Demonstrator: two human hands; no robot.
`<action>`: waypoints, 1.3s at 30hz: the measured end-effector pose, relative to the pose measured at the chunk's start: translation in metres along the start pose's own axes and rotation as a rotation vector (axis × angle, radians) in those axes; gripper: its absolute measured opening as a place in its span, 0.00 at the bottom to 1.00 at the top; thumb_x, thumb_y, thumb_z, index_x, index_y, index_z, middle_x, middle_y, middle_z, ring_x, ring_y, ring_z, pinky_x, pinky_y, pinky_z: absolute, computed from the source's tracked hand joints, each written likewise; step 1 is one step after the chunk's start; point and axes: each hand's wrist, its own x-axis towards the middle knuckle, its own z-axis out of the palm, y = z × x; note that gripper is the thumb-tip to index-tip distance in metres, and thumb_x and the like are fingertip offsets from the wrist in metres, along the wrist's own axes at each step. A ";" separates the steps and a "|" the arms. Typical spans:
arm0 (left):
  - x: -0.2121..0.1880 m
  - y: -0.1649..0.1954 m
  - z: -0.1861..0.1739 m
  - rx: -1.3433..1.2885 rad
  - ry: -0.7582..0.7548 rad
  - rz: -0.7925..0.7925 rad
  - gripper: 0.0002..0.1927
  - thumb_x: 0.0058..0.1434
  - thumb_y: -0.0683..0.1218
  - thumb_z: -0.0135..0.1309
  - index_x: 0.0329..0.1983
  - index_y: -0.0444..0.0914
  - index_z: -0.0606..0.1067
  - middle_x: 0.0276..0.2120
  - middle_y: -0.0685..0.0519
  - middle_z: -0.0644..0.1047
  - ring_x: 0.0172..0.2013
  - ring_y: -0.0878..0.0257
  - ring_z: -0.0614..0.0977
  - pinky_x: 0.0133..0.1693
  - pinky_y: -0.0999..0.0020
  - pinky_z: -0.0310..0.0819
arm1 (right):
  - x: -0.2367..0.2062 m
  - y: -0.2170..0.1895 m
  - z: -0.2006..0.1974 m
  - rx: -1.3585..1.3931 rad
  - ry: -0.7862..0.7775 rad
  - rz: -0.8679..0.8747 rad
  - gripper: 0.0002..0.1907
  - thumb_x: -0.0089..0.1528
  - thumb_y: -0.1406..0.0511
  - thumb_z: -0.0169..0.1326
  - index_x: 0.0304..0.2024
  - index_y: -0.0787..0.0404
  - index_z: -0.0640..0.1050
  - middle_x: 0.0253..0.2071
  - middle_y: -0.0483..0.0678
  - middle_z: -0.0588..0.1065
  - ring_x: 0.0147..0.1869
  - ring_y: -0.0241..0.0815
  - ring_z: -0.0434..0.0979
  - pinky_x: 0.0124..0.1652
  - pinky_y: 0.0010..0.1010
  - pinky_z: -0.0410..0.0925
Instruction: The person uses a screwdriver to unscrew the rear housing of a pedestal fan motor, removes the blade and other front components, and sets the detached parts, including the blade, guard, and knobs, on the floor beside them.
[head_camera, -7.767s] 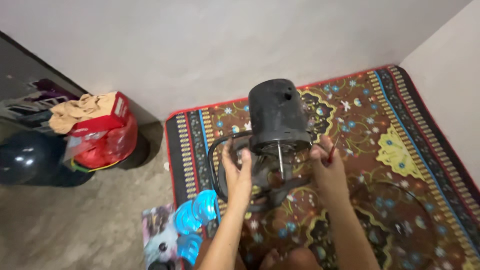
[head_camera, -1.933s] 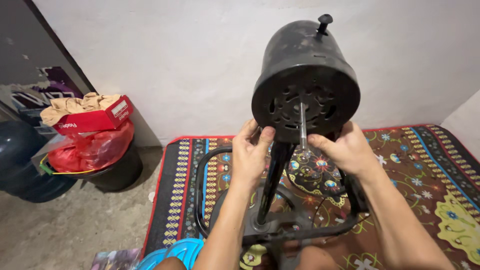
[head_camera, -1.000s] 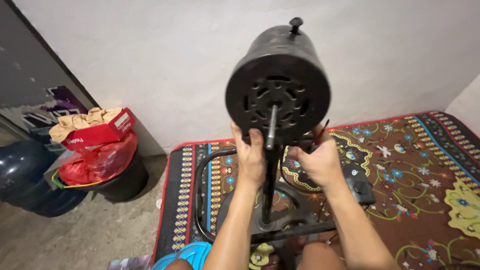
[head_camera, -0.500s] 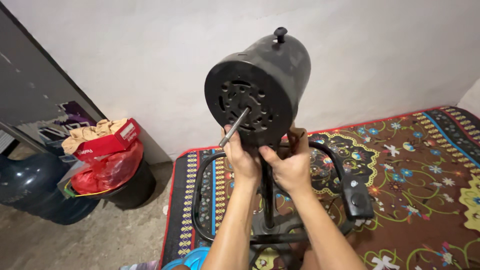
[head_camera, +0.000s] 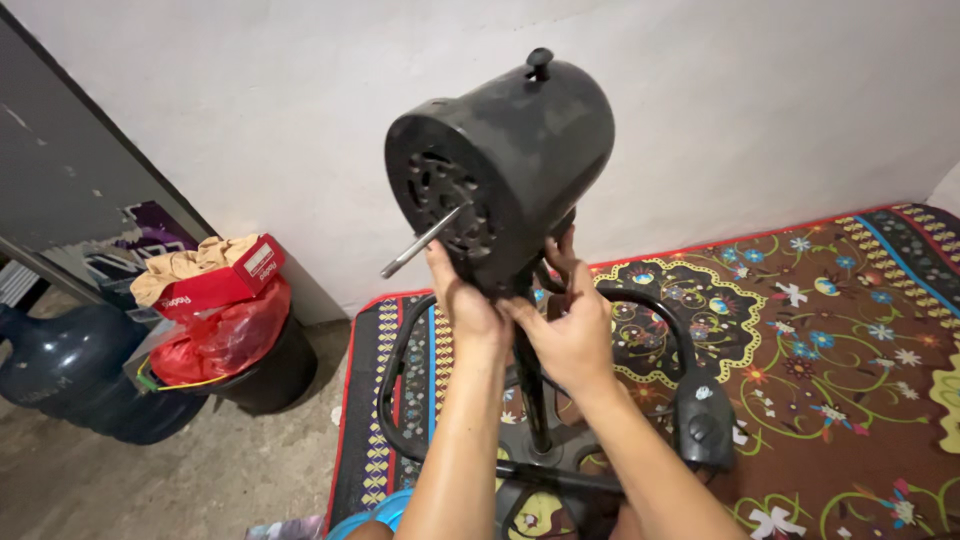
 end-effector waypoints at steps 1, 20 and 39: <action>0.000 0.000 0.001 0.004 0.031 -0.011 0.22 0.54 0.54 0.29 0.44 0.36 0.60 0.38 0.51 0.67 0.37 0.62 0.69 0.40 0.69 0.63 | 0.000 0.002 -0.005 0.033 -0.033 0.009 0.34 0.43 0.65 0.55 0.47 0.70 0.56 0.45 0.54 0.64 0.43 0.33 0.65 0.37 0.21 0.62; 0.001 -0.027 0.019 0.221 0.170 0.285 0.23 0.56 0.55 0.30 0.45 0.31 0.58 0.41 0.49 0.63 0.41 0.61 0.65 0.44 0.69 0.58 | 0.056 0.029 0.001 0.486 0.232 0.352 0.29 0.53 0.45 0.29 0.31 0.62 0.67 0.16 0.39 0.62 0.13 0.28 0.55 0.13 0.19 0.48; 0.032 0.011 0.010 0.134 0.306 -0.190 0.29 0.53 0.59 0.25 0.37 0.30 0.65 0.33 0.46 0.70 0.34 0.58 0.71 0.38 0.66 0.64 | 0.058 0.039 0.016 0.780 0.085 0.216 0.26 0.57 0.52 0.29 0.45 0.65 0.63 0.40 0.45 0.66 0.42 0.34 0.64 0.43 0.23 0.59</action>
